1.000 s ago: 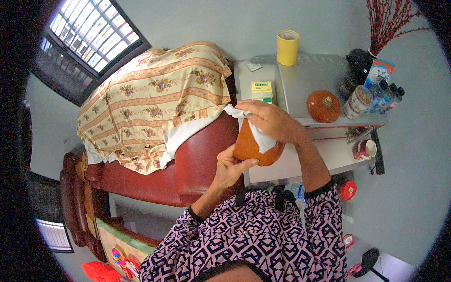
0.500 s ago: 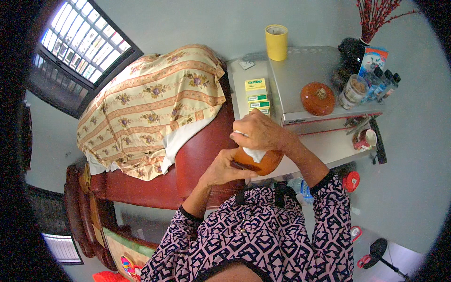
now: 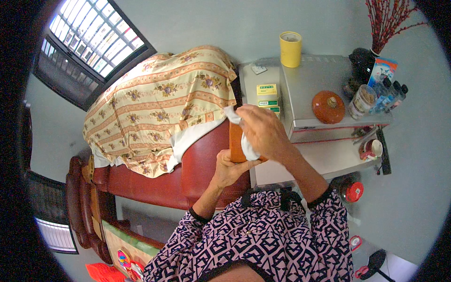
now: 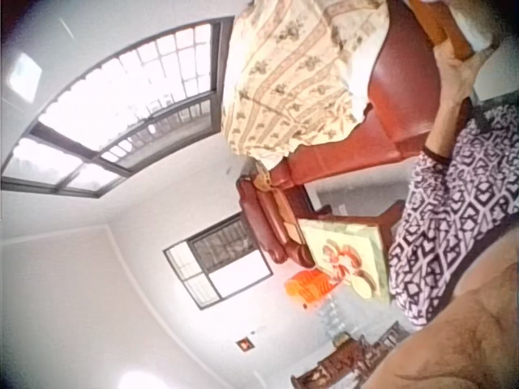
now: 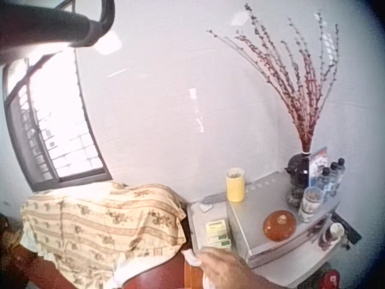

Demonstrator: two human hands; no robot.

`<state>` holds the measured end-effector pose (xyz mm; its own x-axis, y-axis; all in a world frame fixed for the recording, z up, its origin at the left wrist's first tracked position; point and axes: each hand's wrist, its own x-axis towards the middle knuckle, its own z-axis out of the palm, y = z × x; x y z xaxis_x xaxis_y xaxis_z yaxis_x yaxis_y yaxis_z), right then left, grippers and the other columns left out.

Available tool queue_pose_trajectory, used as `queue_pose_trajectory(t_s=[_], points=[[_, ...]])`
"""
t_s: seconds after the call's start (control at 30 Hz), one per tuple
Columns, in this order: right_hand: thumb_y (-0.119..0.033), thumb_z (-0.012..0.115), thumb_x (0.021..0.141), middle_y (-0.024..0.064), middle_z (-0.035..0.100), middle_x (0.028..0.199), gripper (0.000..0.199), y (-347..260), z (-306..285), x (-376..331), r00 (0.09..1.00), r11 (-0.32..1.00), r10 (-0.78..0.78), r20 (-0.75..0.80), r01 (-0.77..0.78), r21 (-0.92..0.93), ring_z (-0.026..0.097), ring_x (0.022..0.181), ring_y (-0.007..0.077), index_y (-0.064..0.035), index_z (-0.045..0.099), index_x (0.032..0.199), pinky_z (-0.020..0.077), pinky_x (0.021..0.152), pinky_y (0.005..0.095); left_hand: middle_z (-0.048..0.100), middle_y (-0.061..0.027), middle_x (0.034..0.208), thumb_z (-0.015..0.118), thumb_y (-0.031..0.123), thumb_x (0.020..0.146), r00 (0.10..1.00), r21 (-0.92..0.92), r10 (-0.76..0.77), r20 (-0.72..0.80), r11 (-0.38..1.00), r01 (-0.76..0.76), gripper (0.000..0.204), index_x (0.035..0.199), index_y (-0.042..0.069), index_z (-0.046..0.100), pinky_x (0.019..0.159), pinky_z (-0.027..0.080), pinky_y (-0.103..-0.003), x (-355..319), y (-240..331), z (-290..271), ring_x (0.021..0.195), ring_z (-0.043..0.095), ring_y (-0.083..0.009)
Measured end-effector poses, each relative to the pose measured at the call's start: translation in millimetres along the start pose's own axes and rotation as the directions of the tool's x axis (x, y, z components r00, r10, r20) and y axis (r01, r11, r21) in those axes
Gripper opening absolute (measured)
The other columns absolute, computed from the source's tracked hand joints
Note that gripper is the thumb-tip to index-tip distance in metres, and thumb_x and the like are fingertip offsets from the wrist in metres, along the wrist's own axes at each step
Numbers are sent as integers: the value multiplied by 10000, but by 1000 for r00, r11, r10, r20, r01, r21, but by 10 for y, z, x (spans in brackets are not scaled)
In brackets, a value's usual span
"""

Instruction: The person wipes the exterior and interior of several small containers, including a clear plastic jar, an orange lidded pot, and a yellow mug, using a white cloth. The person handles each item individually, rotating them to clean all sides before placing them back on the shelf.

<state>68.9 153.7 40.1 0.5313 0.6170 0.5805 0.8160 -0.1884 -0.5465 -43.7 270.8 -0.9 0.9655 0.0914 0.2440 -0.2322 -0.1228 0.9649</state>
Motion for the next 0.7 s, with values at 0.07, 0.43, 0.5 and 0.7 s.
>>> queue_pose_trajectory(t_s=[0.07, 0.43, 0.5, 0.7], points=[[-83, 519, 849, 178, 583, 1087, 290, 92, -84, 118, 972, 972, 188, 143, -205, 117, 575, 993, 298, 19, 544, 1119, 443, 851, 366, 669, -2, 842, 709, 26, 767, 999, 55, 34, 31, 998, -35, 176, 938, 8, 670, 669, 490, -226, -14, 38, 18, 751, 585, -61], [-130, 545, 818, 86, 490, 1286, 324, -195, 304, -305, 963, 918, -269, 25, 264, -294, 432, 1228, 251, -79, 572, 1137, 299, 1041, 452, 671, 1, 841, 695, 17, 760, 977, -174, -13, -212, 984, -25, 109, 867, 16, 677, 680, 487, -216, -52, -267, -151, 750, 587, -50], [-103, 536, 805, 89, 477, 1306, 384, -158, 324, -414, 967, 934, -254, -22, 240, -265, 421, 1247, 250, -73, 541, 1188, 288, 1055, 450, 666, 3, 847, 680, 15, 772, 960, -183, -67, -271, 983, 17, 118, 890, 10, 675, 668, 487, -216, -28, -155, -112, 753, 586, -49], [-170, 458, 901, 154, 545, 1173, 364, 85, 160, -233, 970, 967, 117, -215, -62, 247, 516, 1122, 248, -32, 476, 1237, 378, 974, 382, 674, -1, 842, 715, 34, 767, 983, -33, -4, -184, 999, -3, 187, 948, 7, 681, 670, 485, -222, -32, 55, -65, 750, 595, -58]])
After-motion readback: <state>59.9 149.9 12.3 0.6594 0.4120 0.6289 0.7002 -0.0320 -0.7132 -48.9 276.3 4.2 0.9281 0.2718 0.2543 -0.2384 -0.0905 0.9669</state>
